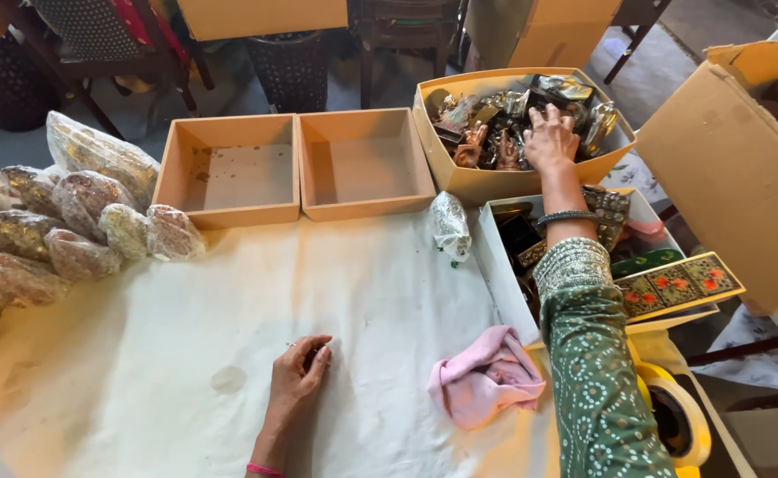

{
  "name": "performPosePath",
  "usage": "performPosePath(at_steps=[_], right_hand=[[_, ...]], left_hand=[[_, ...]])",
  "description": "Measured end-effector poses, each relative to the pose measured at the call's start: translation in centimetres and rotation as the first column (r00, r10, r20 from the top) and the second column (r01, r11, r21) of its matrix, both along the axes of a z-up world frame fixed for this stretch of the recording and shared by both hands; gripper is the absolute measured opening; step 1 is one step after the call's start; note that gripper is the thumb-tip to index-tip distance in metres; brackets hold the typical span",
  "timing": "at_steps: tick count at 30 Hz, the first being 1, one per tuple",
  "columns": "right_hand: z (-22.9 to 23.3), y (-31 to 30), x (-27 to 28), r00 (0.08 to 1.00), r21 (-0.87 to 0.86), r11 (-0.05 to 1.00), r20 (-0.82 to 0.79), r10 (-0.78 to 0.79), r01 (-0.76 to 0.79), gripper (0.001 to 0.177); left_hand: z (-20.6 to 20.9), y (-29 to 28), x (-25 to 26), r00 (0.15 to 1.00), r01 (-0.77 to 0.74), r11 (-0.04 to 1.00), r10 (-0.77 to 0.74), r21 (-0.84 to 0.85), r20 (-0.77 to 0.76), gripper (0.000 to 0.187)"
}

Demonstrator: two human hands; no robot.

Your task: The person wraps a small figurine in bubble wrap and places it in a box. They then pick up a brass figurine and wipe it with a pink cloth.

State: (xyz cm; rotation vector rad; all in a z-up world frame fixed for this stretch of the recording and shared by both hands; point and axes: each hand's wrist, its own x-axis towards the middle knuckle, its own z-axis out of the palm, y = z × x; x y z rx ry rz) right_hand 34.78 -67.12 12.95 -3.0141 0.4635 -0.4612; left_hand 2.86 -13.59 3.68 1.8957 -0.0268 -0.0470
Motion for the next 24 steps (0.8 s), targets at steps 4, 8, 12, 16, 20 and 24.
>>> performPosePath(at_steps=[4, 8, 12, 16, 20, 24], right_hand=[[-0.3, -0.3, 0.9, 0.986, -0.009, 0.998, -0.155, -0.064, 0.064, 0.043], [-0.2, -0.4, 0.8, 0.980, -0.074, 0.995, -0.181, -0.086, 0.073, 0.034], [-1.6, -1.6, 2.1, 0.999, -0.138, 0.990, -0.031, -0.042, 0.037, 0.046], [-3.2, -3.7, 2.6, 0.984, 0.100, 0.995, 0.178, -0.029, 0.012, 0.033], [-1.7, -6.2, 1.8, 0.882, 0.110, 0.982, 0.463, 0.088, -0.156, 0.016], [1.2, -6.7, -0.6, 0.837, 0.387, 0.862, 0.543, 0.073, -0.327, 0.015]], left_hand=[[0.2, 0.1, 0.0, 1.000, 0.019, 1.000, -0.019, -0.012, 0.006, 0.021], [0.4, -0.1, -0.1, 1.000, 0.014, 1.000, -0.014, -0.013, -0.004, 0.022], [0.9, -0.1, -0.2, 1.000, 0.004, 1.000, -0.004, -0.009, -0.028, 0.022], [0.7, -0.1, -0.2, 1.000, 0.019, 0.999, -0.020, -0.049, -0.010, 0.022], [0.8, 0.0, 0.0, 0.999, 0.004, 1.000, -0.005, -0.015, -0.040, 0.022], [0.6, 0.0, 0.0, 1.000, 0.016, 1.000, -0.016, 0.008, -0.014, 0.022]])
